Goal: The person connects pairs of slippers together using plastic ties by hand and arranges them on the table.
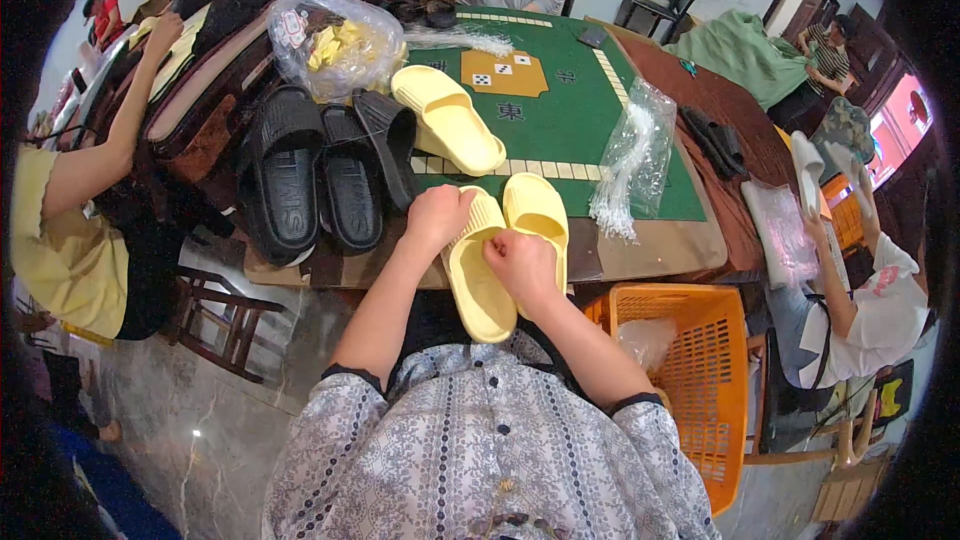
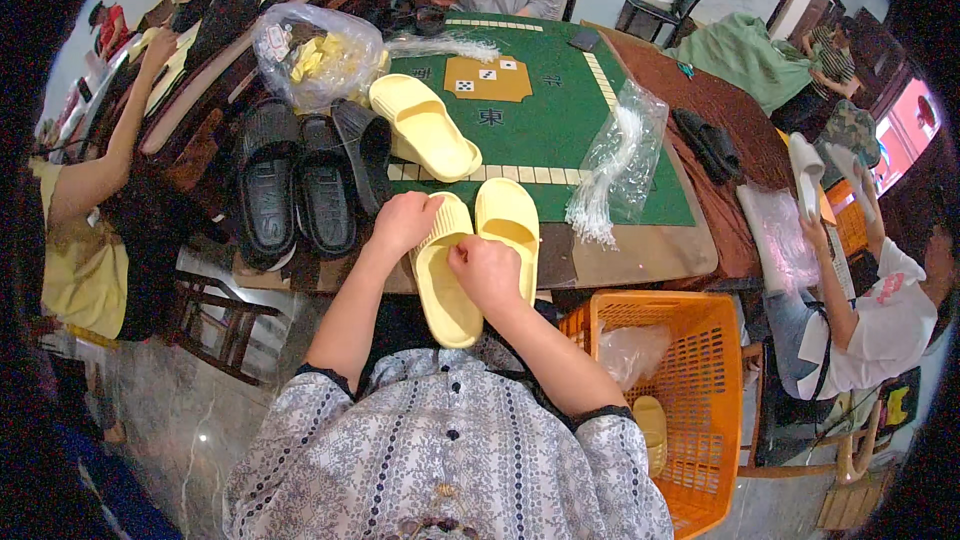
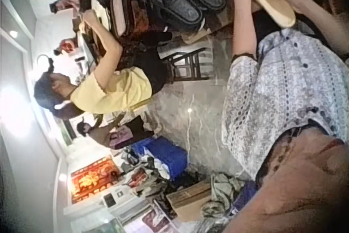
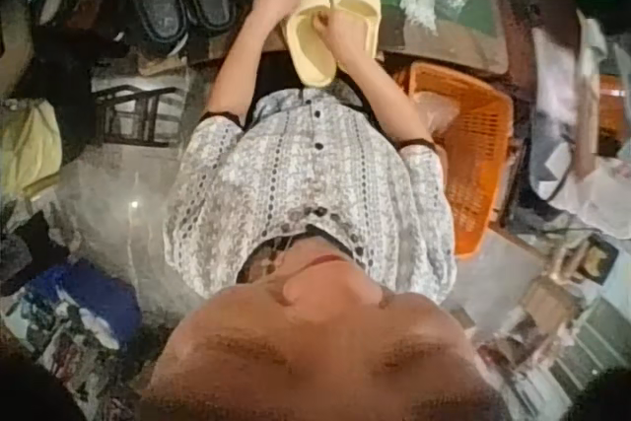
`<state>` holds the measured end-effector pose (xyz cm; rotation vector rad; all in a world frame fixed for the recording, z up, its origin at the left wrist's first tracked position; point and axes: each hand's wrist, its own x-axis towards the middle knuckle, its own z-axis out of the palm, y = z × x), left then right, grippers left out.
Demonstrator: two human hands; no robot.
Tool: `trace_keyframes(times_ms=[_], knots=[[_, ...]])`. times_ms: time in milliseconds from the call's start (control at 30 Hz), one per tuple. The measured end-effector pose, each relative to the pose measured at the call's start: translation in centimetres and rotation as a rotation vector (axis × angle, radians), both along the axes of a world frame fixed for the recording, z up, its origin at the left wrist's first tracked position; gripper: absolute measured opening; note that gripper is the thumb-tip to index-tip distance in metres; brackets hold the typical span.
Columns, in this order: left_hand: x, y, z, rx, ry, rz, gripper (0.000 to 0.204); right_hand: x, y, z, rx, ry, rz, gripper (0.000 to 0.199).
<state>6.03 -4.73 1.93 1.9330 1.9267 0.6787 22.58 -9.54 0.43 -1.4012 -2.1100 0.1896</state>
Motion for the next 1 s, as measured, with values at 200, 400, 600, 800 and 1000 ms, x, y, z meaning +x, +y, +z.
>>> trace_keyframes(times_ms=[200, 400, 600, 800, 1000], knots=[[0.2, 2.0, 0.0, -0.264, -0.086, -0.043, 0.045, -0.6, 0.2, -1.2, 0.128, -0.042, -0.099, 0.025], [0.6, 3.5, -4.7, -0.057, -0.602, 0.047, 0.033, -1.1, 0.7, -1.7, 0.118, 0.060, -0.091, 0.021], [4.1, 1.3, -4.3, 0.407, -0.343, 0.188, 0.017, 1.6, -1.9, 1.6, -0.112, -0.009, 0.002, 0.022], [4.0, 0.2, -3.9, 0.458, -0.284, 0.170, 0.022, 8.8, -6.1, 7.3, -0.211, 0.052, -0.082, 0.016], [3.9, 0.2, -3.4, 0.415, -0.266, 0.170, 0.024, 16.9, -8.8, 8.3, -0.275, 0.402, -0.225, 0.011]])
